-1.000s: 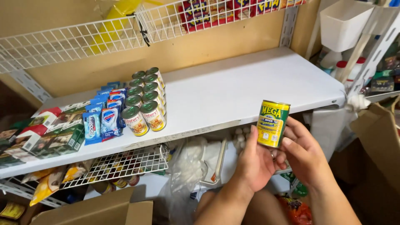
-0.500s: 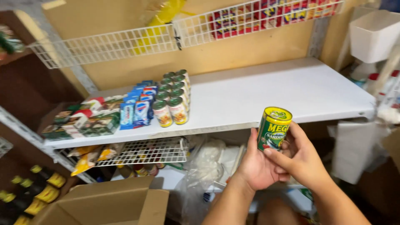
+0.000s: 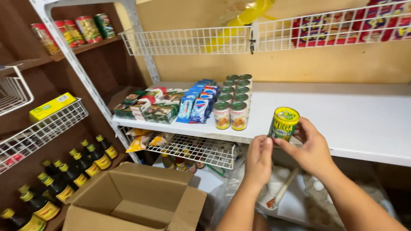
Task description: Stocking and organizing various canned goods from a cardboard box onto a pantry shelf.
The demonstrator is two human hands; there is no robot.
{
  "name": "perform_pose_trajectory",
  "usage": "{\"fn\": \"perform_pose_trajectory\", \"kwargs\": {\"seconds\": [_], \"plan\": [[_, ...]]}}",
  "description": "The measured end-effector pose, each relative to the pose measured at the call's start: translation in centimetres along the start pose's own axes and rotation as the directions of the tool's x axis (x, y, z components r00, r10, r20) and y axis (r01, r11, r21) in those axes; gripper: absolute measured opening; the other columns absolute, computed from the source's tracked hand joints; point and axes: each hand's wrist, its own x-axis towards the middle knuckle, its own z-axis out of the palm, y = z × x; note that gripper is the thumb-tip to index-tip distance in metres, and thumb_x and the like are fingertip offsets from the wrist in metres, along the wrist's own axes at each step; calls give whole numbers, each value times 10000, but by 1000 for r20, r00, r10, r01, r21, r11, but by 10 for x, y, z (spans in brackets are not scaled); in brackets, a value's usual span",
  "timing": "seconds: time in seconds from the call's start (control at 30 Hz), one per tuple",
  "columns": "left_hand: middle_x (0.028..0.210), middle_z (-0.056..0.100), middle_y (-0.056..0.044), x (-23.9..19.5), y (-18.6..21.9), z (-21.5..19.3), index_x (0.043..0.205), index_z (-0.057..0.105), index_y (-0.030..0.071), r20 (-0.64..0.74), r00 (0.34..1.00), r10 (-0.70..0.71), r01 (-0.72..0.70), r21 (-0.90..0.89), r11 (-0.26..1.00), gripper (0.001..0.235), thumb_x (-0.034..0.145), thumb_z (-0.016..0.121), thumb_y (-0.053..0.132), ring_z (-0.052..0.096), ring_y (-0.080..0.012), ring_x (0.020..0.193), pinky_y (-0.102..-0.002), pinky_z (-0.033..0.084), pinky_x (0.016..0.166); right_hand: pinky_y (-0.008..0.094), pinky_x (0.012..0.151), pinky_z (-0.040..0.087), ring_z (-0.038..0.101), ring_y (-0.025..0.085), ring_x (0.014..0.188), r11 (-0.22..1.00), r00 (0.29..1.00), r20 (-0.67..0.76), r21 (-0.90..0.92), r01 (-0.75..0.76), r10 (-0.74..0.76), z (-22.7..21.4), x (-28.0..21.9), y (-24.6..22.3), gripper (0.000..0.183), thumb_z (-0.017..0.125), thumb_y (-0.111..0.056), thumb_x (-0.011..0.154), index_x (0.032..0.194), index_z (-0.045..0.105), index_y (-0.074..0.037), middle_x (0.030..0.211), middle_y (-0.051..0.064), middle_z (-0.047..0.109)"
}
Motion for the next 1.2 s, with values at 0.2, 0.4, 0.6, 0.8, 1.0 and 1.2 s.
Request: {"fn": "perform_pose_trajectory", "kwargs": {"seconds": [0.2, 0.4, 0.6, 0.8, 1.0, 1.2], "plan": [[1194, 629, -169, 11, 19, -28, 1197, 617, 45, 37, 978, 206, -191, 562, 805, 342, 882, 638, 176, 579, -358, 1176, -465, 461, 1027, 318, 824, 551, 669, 196, 897, 921, 988, 12, -363, -141, 156, 25, 56, 44, 716, 893, -216, 687, 1302, 592, -4, 1005, 113, 725], [1338, 624, -132, 14, -18, -22, 1266, 608, 45, 45, 912, 408, -345, 624, 701, 391, 889, 616, 150, 489, -360, 1415, -609, 181, 1229, 355, 724, 547, 656, 239, 783, 852, 967, 53, -487, -192, 248, 38, 71, 66, 787, 894, -308, 663, 1324, 570, -29, 894, 130, 691], [1357, 624, -119, 12, -36, -19, 1257, 620, 60, 44, 895, 444, -361, 655, 664, 384, 892, 622, 178, 508, -333, 1401, -586, 195, 1245, 341, 802, 569, 697, 225, 915, 912, 994, 70, -407, -51, 87, 37, 67, 95, 693, 892, -220, 666, 1233, 584, 34, 1012, 144, 717], [1359, 605, -128, 13, -42, -16, 1319, 597, 54, 29, 893, 449, -345, 683, 644, 451, 886, 625, 176, 516, -324, 1401, -587, 203, 1255, 342, 846, 557, 707, 209, 984, 917, 986, 86, -385, -101, 145, 38, 63, 84, 695, 851, -197, 731, 1321, 553, 19, 1062, 136, 739], [1410, 496, -202, 8, -37, -12, 1350, 578, 26, -132, 895, 426, -266, 609, 748, 510, 861, 648, 152, 452, -361, 1341, -520, 352, 1141, 316, 862, 556, 708, 169, 988, 951, 968, 141, -263, -165, 207, 41, 64, 78, 589, 824, -178, 783, 1307, 619, -4, 1047, 98, 760], [1519, 515, -180, 4, -20, -20, 1474, 552, 42, -53, 981, 186, -133, 516, 846, 601, 885, 588, 159, 631, -366, 1243, -444, 547, 990, 300, 909, 542, 689, 147, 1038, 977, 961, 201, -131, -168, 192, 42, 66, 85, 542, 802, -110, 800, 1293, 623, 26, 1095, 92, 756]]}}
